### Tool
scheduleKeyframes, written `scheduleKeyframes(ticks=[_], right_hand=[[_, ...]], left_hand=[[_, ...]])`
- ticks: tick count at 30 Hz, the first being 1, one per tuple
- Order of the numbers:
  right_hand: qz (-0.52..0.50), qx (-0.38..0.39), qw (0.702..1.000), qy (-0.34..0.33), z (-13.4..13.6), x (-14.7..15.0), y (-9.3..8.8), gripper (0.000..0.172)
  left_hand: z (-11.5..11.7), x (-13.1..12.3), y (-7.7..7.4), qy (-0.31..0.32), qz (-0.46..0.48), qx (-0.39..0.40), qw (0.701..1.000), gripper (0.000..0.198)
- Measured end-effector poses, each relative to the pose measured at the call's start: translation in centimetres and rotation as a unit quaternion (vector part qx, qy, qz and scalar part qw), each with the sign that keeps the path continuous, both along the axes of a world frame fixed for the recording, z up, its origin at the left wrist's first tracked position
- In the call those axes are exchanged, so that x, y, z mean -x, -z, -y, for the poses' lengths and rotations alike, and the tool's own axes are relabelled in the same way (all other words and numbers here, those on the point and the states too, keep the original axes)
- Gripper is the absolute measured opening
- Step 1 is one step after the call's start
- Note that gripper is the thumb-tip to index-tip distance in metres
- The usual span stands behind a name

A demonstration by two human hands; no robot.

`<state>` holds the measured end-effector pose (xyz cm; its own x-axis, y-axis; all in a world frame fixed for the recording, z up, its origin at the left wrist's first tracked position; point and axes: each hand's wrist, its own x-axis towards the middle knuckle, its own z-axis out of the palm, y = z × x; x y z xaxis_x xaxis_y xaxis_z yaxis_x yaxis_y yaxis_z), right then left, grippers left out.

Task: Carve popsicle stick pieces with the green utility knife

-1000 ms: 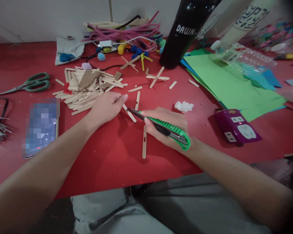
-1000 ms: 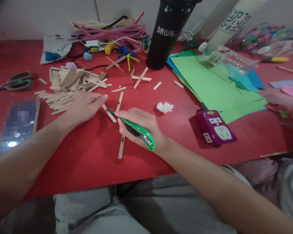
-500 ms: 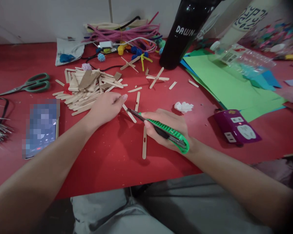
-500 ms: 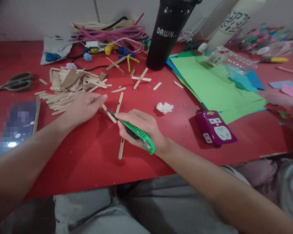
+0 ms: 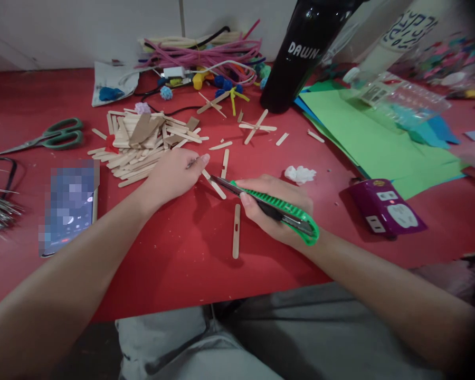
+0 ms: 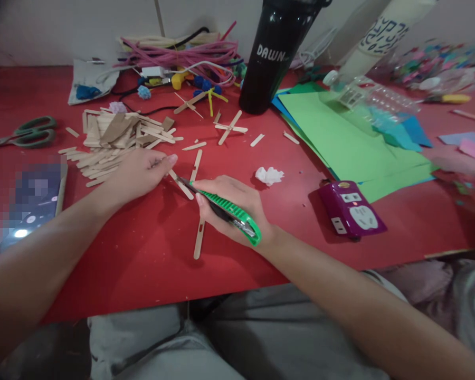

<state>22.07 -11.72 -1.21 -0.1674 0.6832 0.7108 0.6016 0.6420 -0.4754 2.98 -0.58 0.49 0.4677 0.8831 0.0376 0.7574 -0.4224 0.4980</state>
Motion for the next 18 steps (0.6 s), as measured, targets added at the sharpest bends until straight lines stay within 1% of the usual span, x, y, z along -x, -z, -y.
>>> scheduleKeyframes(ticks=[4, 6, 7, 9, 11, 13, 16, 18], right_hand=[[0.026, -0.007, 0.999, -0.029, 0.01, 0.04, -0.23, 0.019], [0.022, -0.001, 0.999, -0.029, 0.05, 0.02, -0.34, 0.018], [0.006, 0.009, 1.000, -0.013, 0.06, -0.01, -0.35, 0.017], [-0.045, 0.047, 0.997, 0.046, 0.04, -0.10, -0.29, 0.012], [-0.097, 0.097, 0.985, 0.101, -0.03, -0.18, -0.15, 0.013], [-0.122, 0.121, 0.978, 0.117, -0.09, -0.19, -0.08, 0.015], [-0.092, 0.088, 0.989, 0.070, -0.02, -0.02, -0.26, 0.011], [-0.062, 0.071, 0.995, 0.037, 0.06, 0.09, -0.46, 0.011]], left_hand=[[-0.04, -0.06, 0.08, 0.000, -0.011, -0.004, 1.000, 0.045], [-0.01, -0.11, 0.07, 0.002, -0.017, -0.007, 1.000, 0.044], [0.01, -0.13, 0.04, 0.002, -0.020, -0.006, 1.000, 0.044], [0.04, -0.15, -0.01, 0.001, -0.024, -0.003, 1.000, 0.043], [0.04, -0.13, -0.03, 0.002, -0.022, 0.001, 1.000, 0.043], [0.03, -0.09, 0.00, 0.005, -0.017, 0.002, 1.000, 0.043], [0.06, -0.06, 0.06, 0.003, -0.013, 0.003, 1.000, 0.043], [0.11, -0.06, 0.05, -0.001, -0.013, 0.004, 1.000, 0.044]])
